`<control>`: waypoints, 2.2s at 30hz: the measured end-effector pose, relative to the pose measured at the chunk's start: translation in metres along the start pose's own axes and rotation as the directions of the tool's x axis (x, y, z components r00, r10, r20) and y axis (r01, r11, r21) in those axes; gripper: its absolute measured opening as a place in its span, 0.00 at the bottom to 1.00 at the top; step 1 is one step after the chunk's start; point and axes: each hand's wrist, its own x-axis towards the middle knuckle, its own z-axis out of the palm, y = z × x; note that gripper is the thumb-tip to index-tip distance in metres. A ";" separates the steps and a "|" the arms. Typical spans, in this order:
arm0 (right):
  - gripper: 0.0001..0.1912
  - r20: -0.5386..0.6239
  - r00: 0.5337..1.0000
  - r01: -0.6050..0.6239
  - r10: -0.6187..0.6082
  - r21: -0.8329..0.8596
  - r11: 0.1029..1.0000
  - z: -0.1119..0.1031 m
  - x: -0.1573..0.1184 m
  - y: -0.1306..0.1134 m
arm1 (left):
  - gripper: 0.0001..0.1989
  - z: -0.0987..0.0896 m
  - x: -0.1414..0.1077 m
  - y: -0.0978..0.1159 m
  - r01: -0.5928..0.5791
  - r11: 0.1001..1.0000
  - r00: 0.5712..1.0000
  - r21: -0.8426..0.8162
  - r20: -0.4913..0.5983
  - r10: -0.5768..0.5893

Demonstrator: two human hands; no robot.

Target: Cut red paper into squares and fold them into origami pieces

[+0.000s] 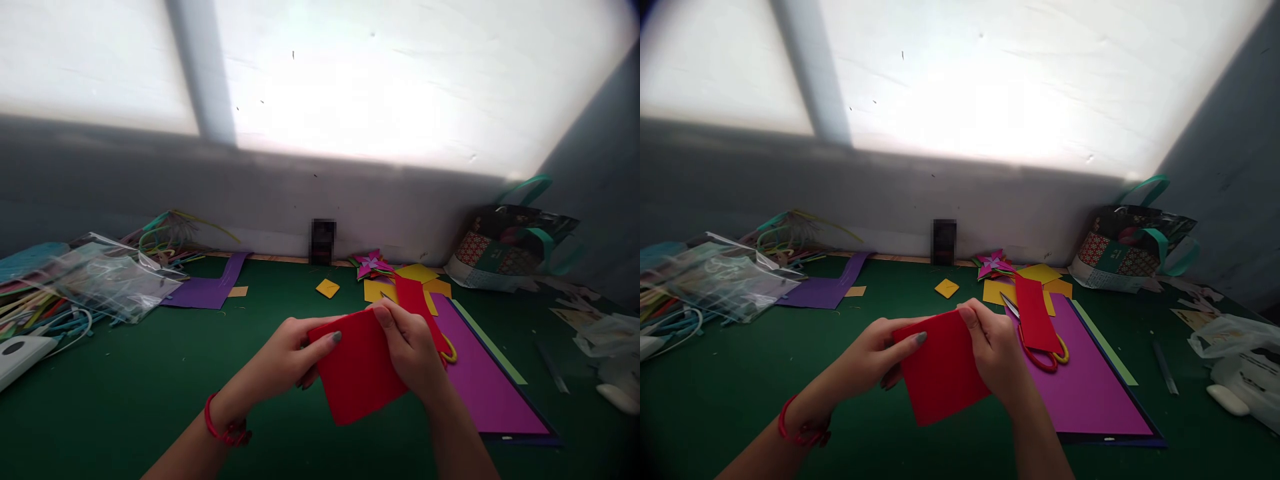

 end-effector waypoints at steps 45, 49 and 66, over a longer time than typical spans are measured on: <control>0.17 -0.265 0.963 0.026 -0.042 -0.062 0.998 0.002 0.001 0.003 | 0.14 0.003 0.005 -0.006 -0.036 0.997 0.998 0.066 0.061 0.032; 0.17 -0.305 0.950 0.039 -0.071 -0.110 0.993 0.000 -0.001 0.000 | 0.15 0.007 0.005 -0.007 -0.056 0.996 0.996 0.064 0.072 0.052; 0.17 -0.437 0.886 0.038 -0.154 -0.263 0.964 0.002 0.003 0.013 | 0.18 0.015 0.008 -0.016 0.054 0.999 0.999 -0.002 0.008 -0.054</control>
